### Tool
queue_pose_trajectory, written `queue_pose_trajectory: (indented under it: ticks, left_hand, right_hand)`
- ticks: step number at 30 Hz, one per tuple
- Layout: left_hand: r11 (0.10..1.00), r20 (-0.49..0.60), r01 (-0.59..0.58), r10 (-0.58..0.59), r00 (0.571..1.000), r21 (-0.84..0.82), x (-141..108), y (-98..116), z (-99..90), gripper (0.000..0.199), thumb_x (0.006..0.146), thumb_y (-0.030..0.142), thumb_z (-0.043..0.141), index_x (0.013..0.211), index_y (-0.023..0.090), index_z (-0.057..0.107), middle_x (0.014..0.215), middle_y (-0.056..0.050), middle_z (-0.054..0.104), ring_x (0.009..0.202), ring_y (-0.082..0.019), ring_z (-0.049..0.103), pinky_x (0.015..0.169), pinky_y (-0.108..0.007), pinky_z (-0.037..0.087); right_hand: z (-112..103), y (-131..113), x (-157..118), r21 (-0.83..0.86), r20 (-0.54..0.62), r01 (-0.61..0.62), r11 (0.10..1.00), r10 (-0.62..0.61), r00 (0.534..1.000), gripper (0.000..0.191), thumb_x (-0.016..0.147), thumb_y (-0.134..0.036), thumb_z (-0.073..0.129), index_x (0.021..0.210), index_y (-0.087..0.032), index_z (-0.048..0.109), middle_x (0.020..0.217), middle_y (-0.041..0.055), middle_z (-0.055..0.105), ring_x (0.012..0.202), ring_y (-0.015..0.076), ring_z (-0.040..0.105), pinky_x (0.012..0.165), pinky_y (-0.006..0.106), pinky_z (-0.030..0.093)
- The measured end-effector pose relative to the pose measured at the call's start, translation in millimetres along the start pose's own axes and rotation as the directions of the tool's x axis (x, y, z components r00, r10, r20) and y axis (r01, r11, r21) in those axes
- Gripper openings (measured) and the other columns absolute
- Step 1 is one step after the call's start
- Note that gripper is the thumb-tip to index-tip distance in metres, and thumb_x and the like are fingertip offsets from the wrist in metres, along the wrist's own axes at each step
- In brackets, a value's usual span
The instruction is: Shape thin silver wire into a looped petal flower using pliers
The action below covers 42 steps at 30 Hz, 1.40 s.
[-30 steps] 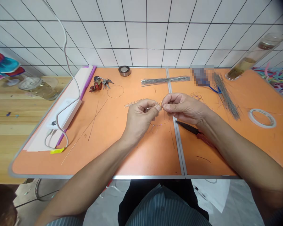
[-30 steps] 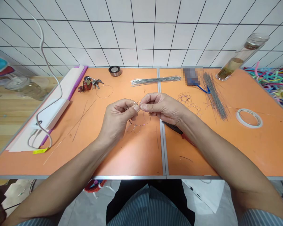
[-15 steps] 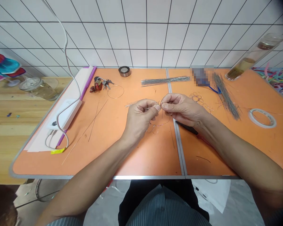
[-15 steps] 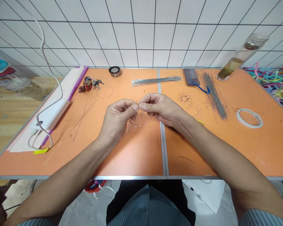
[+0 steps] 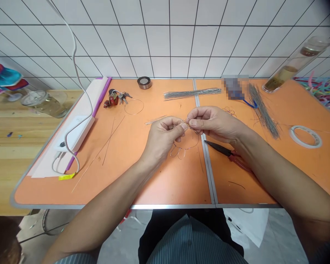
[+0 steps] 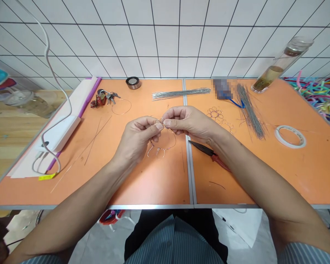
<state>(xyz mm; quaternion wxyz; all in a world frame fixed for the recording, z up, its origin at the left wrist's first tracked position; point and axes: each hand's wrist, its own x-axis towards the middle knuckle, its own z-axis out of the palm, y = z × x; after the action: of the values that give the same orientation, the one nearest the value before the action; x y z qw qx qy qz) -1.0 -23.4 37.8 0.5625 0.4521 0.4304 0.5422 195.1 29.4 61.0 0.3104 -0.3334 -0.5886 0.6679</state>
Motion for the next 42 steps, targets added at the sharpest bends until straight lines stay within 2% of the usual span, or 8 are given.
queue_pose_trajectory:
  ticks: [5,10,15,20,24,34,42]
  left_hand:
    - [1.000,-0.009,-0.002,0.002,1.000,0.000,-0.3,-2.5,1.3,0.026,0.075,0.036,0.094,0.073,0.019,0.075,0.065,0.001,0.065,0.056,-0.009,0.054,0.055,-0.024,0.043]
    - [1.000,-0.076,-0.030,0.029,0.997,-0.009,2.5,-5.4,-0.1,0.025,0.078,0.037,0.093,0.076,0.019,0.075,0.068,0.001,0.067,0.056,-0.009,0.054,0.056,-0.025,0.044]
    - [0.999,-0.085,-0.016,0.014,0.996,-0.029,4.8,-4.4,-2.6,0.027,0.078,0.038,0.093,0.077,0.019,0.074,0.070,0.001,0.068,0.058,-0.009,0.057,0.058,-0.024,0.048]
    - [0.998,-0.026,0.032,-0.033,0.999,-0.047,5.2,-1.7,-3.1,0.028,0.088,0.043,0.084,0.081,0.018,0.075,0.077,-0.002,0.073,0.061,-0.009,0.062,0.061,-0.023,0.051]
    - [0.995,-0.023,0.068,-0.070,0.997,-0.068,6.7,-1.4,-4.3,0.027,0.089,0.045,0.084,0.087,0.019,0.076,0.079,-0.002,0.075,0.060,-0.010,0.063,0.061,-0.024,0.053]
    - [0.996,0.004,0.005,-0.005,1.000,0.092,4.1,-4.2,-5.6,0.031,0.088,0.047,0.088,0.084,0.019,0.076,0.071,-0.003,0.074,0.057,-0.011,0.062,0.057,-0.024,0.051]
    - [0.987,0.039,-0.064,0.059,0.997,0.149,6.2,-5.1,-6.0,0.028,0.090,0.038,0.085,0.075,0.019,0.072,0.063,-0.001,0.069,0.053,-0.010,0.058,0.054,-0.024,0.047]
  right_hand:
    - [-0.8,3.7,1.1,-0.005,-0.032,0.024,1.000,-0.024,0.999,0.045,0.071,-0.050,0.105,0.085,-0.019,0.075,0.073,-0.0030,0.062,0.065,0.0105,0.050,0.058,0.027,0.037]
    - [6.5,-2.4,-5.2,-0.200,-0.109,0.053,0.978,-0.076,0.991,0.039,0.082,-0.053,0.097,0.092,-0.021,0.078,0.085,0.0020,0.072,0.075,0.0149,0.060,0.069,0.030,0.047]
    - [15.0,-12.2,-10.9,-0.348,-0.164,0.040,0.937,-0.103,0.981,0.038,0.088,-0.056,0.091,0.086,-0.021,0.076,0.084,0.0043,0.072,0.077,0.0179,0.063,0.072,0.034,0.049]
    - [15.4,-13.7,-11.5,-0.379,-0.210,0.028,0.925,-0.116,0.971,0.026,0.091,-0.042,0.087,0.085,-0.021,0.075,0.081,0.0031,0.070,0.074,0.0164,0.060,0.071,0.033,0.047]
    - [14.4,-11.8,-11.1,-0.371,-0.211,0.023,0.928,-0.109,0.971,0.021,0.091,-0.036,0.086,0.085,-0.020,0.075,0.079,0.0029,0.070,0.073,0.0163,0.060,0.069,0.033,0.045]
    - [14.2,-10.0,-9.7,-0.433,-0.229,0.011,0.901,-0.122,0.966,0.018,0.091,-0.033,0.085,0.082,-0.021,0.075,0.076,0.0027,0.067,0.072,0.0166,0.057,0.066,0.033,0.040]
    - [14.7,-9.9,-9.3,-0.463,-0.210,0.013,0.886,-0.124,0.970,0.024,0.089,-0.038,0.087,0.080,-0.021,0.073,0.074,0.0012,0.064,0.069,0.0154,0.053,0.063,0.032,0.037]
